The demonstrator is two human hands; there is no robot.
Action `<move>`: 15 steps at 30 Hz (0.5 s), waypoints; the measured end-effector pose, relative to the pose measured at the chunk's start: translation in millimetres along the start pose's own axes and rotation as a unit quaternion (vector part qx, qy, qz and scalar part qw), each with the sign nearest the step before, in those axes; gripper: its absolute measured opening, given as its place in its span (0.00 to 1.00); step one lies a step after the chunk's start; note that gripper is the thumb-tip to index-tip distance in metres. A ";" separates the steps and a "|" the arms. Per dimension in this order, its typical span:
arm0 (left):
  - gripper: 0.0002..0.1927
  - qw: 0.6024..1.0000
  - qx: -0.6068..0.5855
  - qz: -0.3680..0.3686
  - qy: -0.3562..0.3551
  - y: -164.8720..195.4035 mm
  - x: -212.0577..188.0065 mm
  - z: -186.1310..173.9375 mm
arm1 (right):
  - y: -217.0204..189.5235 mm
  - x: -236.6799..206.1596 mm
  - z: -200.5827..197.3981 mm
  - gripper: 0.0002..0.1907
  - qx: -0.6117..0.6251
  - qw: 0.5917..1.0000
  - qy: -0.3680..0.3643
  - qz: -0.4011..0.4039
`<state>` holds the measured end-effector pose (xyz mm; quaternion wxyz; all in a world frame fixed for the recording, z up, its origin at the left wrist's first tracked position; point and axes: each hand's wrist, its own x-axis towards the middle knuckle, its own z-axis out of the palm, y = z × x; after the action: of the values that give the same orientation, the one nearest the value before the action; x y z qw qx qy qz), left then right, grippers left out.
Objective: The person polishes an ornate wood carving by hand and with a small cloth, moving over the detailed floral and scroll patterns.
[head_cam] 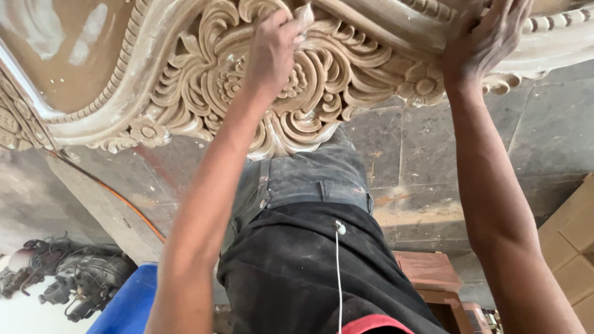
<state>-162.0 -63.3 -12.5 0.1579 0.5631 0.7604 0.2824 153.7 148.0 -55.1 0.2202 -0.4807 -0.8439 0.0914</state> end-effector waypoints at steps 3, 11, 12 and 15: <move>0.10 0.999 0.004 0.047 0.010 -2.5 -2.8 -3.9 | -1.9 0.3 -2.7 0.24 0.012 1.000 -0.006 -0.007; 0.06 0.994 0.003 0.108 0.026 10.0 4.8 17.3 | -3.3 1.7 -5.2 0.11 -0.021 0.995 -0.069 0.063; 0.05 0.993 0.020 0.115 0.006 3.9 2.5 9.9 | -3.5 2.6 -5.0 0.14 -0.002 0.999 -0.038 0.025; 0.08 0.985 0.060 0.164 0.009 -7.5 3.6 -2.6 | -4.7 5.5 -3.8 0.20 0.035 0.997 0.044 -0.058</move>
<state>-170.3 -62.0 -14.7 0.0682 0.6861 0.6748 0.2631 149.3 150.0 -48.5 0.2788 -0.4266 -0.8561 0.0861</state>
